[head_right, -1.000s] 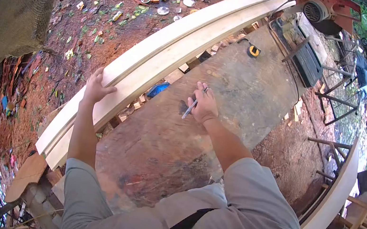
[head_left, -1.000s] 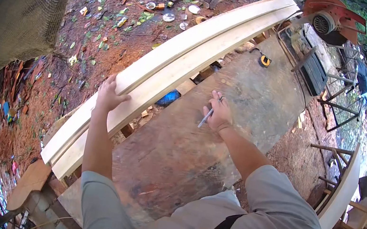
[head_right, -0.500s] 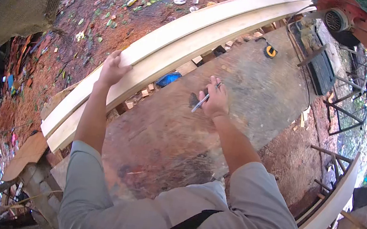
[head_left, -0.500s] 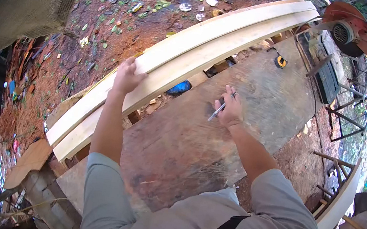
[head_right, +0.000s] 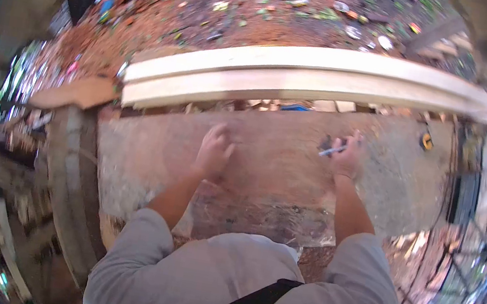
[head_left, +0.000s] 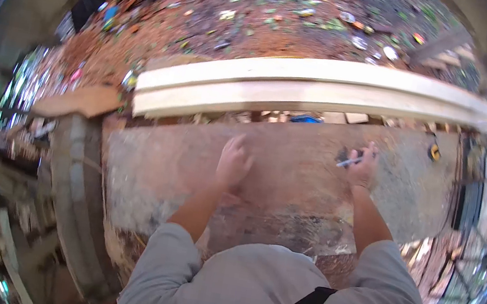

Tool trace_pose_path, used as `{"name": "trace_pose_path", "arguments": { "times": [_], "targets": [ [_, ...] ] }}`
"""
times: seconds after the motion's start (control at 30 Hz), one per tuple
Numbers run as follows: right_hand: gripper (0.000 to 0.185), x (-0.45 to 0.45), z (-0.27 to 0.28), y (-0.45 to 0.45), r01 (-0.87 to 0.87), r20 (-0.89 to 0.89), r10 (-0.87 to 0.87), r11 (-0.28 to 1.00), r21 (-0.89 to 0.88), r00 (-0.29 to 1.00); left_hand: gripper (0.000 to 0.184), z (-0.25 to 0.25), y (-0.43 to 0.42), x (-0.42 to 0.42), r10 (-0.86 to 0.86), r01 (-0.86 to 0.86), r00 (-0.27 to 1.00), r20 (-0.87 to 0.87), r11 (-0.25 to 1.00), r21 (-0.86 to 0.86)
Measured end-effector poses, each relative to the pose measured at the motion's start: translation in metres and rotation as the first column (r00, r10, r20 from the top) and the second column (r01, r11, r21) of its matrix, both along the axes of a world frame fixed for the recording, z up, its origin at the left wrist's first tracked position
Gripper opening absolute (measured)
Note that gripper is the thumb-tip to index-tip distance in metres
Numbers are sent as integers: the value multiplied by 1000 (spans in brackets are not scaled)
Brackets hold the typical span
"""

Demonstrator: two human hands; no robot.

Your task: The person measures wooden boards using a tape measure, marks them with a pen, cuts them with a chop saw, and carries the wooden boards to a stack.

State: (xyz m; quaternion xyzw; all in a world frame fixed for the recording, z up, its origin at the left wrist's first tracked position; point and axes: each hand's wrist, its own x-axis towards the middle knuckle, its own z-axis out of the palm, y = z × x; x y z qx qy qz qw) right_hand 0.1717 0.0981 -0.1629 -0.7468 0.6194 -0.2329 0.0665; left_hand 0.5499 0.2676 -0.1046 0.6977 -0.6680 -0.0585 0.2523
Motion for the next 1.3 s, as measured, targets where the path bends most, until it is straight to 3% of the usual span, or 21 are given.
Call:
{"name": "trace_pose_path", "arguments": {
  "times": [0.07,0.1,0.17,0.23,0.3,0.33,0.37,0.4,0.47,0.5,0.53,0.67,0.73,0.8,0.83,0.9,0.97,1.0,1.07,1.13,1.3],
  "targets": [
    [31,-2,1,1,-44,114,45,999,-14,992,38,-2,119,21,215,-217,976,-25,975,-57],
    [31,-4,1,1,-57,199,50,998,31,979,35,-47,206,41,456,-474,833,-314,880,21],
    [32,1,4,6,-125,273,102,990,65,957,17,-7,334,39,952,-946,305,28,299,127],
    [34,4,20,11,-45,206,28,996,80,978,20,-5,456,14,963,-951,-202,179,-237,200],
    [39,-5,2,4,-88,270,68,994,63,961,23,-11,548,-41,860,-783,-415,297,-504,366],
    [40,-16,-20,-4,-130,218,118,991,43,969,24,-22,578,-74,832,-693,-439,340,-554,462],
    [42,-26,-32,-11,-171,166,166,985,21,972,26,-34,600,-108,816,-607,-449,365,-578,546],
    [44,-22,-13,-6,-114,194,64,960,257,979,27,-49,615,-140,815,-535,-445,370,-573,620],
    [54,-26,-21,1,-104,186,69,976,189,980,31,-83,628,-190,844,-461,-432,317,-509,727],
    [56,-27,-26,4,-80,306,-7,959,271,952,32,-98,628,-209,862,-443,-425,277,-465,766],
    [51,-23,-1,17,-76,66,57,937,342,996,34,-118,631,-227,877,-436,-419,236,-422,795],
    [49,17,-2,83,-164,-54,185,948,273,981,41,-162,639,-261,932,-521,-347,102,-282,805],
    [49,43,-5,127,-222,-62,246,940,261,967,48,-86,646,-248,939,-466,-322,-124,-43,884],
    [48,69,-3,172,-284,-64,309,924,256,949,53,-66,674,-253,933,-639,-267,-241,16,769],
    [47,79,-1,193,-319,-67,345,913,254,936,54,-127,709,-255,979,-622,-147,-138,17,783],
    [47,103,5,235,-386,-71,414,889,245,907,54,-145,747,-261,998,-600,-50,-47,7,800],
    [46,123,10,274,-452,-66,478,861,234,876,56,-110,786,-264,906,-600,-392,-162,-119,791],
    [46,134,14,290,-481,-68,507,847,227,859,56,-114,806,-276,900,-593,-407,-154,-133,794],
    [45,158,23,325,-537,-60,558,819,204,828,49,-149,844,-294,759,-551,-611,-224,-205,809],
    [45,190,30,353,-609,-51,622,777,160,781,47,-179,874,-316,713,-518,-667,-217,-234,823],
    [43,319,43,428,-850,25,850,527,-9,527,41,-169,920,-344,466,-378,-865,-187,-359,854]
  ]
}}
